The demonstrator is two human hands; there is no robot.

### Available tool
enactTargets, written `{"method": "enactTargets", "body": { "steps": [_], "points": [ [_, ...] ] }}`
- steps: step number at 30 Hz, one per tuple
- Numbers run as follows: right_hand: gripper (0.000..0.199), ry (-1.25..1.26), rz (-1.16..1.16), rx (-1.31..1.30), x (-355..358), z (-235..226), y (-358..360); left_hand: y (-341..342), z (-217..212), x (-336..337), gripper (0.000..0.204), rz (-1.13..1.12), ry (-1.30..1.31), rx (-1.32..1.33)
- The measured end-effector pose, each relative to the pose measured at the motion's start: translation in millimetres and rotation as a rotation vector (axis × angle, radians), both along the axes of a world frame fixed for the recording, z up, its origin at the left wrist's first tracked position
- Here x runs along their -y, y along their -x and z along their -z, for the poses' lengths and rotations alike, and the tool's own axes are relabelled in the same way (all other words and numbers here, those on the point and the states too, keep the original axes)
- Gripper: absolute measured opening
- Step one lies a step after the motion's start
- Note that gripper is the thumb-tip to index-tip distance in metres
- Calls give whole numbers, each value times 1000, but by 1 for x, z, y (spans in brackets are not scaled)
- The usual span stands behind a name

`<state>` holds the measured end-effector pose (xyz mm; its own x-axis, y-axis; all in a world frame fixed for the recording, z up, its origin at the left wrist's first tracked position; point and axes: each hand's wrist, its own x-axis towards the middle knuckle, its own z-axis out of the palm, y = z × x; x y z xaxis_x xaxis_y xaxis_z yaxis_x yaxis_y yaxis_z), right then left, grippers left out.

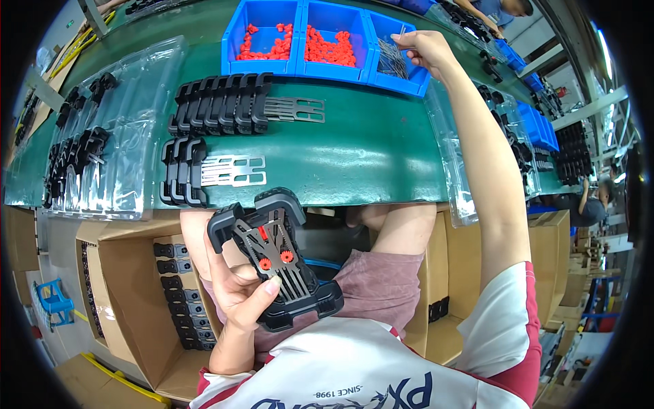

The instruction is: Assembling phone holder brackets by attaching metal clips and plastic parts.

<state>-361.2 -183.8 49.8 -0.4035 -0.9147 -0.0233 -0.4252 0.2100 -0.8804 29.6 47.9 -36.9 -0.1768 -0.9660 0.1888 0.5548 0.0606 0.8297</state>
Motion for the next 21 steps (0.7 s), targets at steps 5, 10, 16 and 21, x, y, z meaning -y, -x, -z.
{"method": "enactTargets", "body": {
  "steps": [5,10,16,21],
  "points": [
    [16,181,6,173,-13,1,-9,-8,4,1,101,12,-29,26],
    [15,299,-108,507,-48,5,-32,-6,4,4,100,-17,-46,20],
    [16,161,-284,1254,-108,44,-69,6,-2,9,99,-74,-88,32],
    [16,138,-50,1395,-142,60,-100,8,-6,11,100,22,-64,30]
  ]
}}
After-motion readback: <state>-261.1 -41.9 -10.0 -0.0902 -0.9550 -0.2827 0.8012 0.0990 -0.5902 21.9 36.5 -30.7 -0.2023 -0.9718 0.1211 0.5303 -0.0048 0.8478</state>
